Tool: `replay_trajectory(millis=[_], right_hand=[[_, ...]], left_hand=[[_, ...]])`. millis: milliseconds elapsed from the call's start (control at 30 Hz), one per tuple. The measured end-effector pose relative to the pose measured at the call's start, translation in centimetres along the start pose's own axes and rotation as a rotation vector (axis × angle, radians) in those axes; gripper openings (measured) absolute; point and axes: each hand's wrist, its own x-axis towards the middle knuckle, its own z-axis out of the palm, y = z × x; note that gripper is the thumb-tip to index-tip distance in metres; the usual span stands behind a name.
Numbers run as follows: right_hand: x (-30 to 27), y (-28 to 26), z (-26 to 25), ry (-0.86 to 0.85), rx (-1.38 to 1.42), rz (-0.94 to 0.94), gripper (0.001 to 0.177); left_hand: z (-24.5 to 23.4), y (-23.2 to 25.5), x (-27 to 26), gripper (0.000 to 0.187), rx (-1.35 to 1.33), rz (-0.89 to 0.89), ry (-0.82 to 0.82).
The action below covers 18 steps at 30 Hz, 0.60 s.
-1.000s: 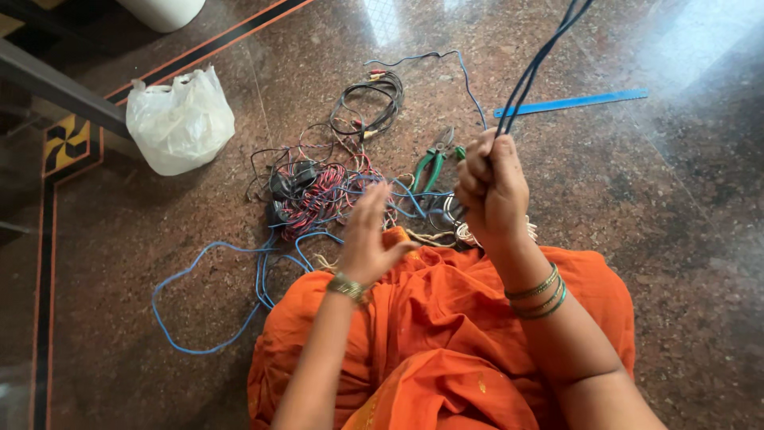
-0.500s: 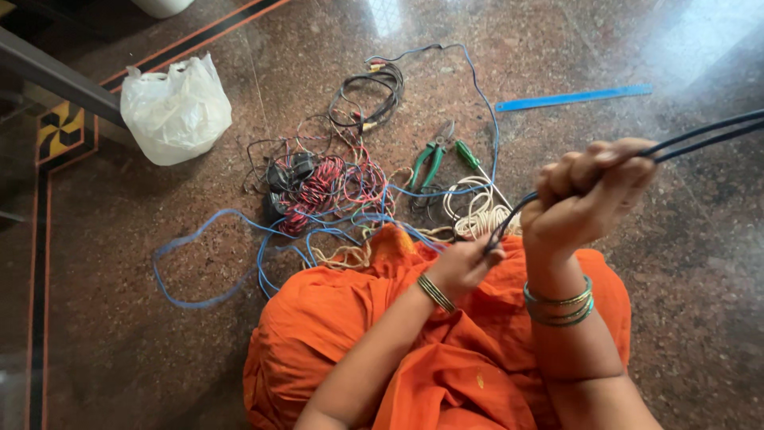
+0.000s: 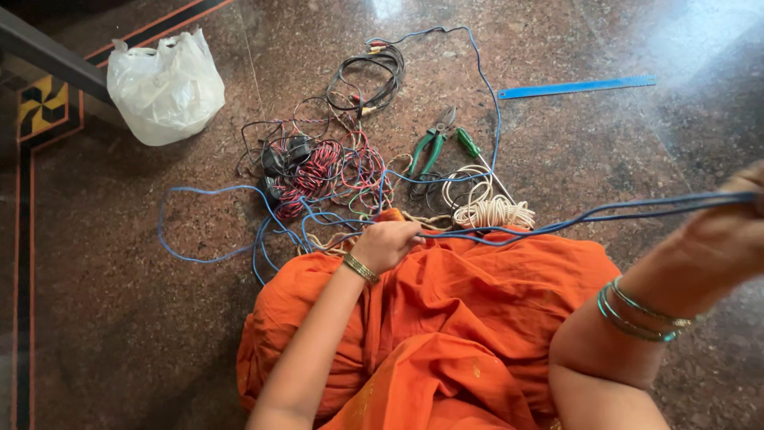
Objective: The person sits on the floor and uses pliers to strip the ends of various colored wires. They then untangle and organize the wires by color, separating them into distinct piles.
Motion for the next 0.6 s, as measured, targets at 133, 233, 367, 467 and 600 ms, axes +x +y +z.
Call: replay_trajectory(millis=[133,233,367,467,600], right_hand=[[-0.7,2.9,3.0,-0.044,-0.054,0.051,0.042],[-1.2,6.4,6.8,-0.135,-0.049,0.111,0.052],[-4.4,10.7,10.6,-0.274,0.004,0.268,0.067],[-6.9,12.1,11.2,-0.214,-0.004,0.412,0.07],[-5.5,12.4,9.8,-0.145,0.041,0.446,0.05]], left_hand=[[-0.1,-0.8,-1.1,0.019,0.085,-0.154,0.134],[-0.8,-1.4,-0.4,0.024,0.073,-0.278,0.174],[-1.7,-1.7,0.6,0.023,0.043,-0.306,0.193],[-2.2,-2.0,1.2,0.022,0.015,-0.307,0.215],[-2.2,-1.8,0.2,0.022,0.029,-0.325,0.061]])
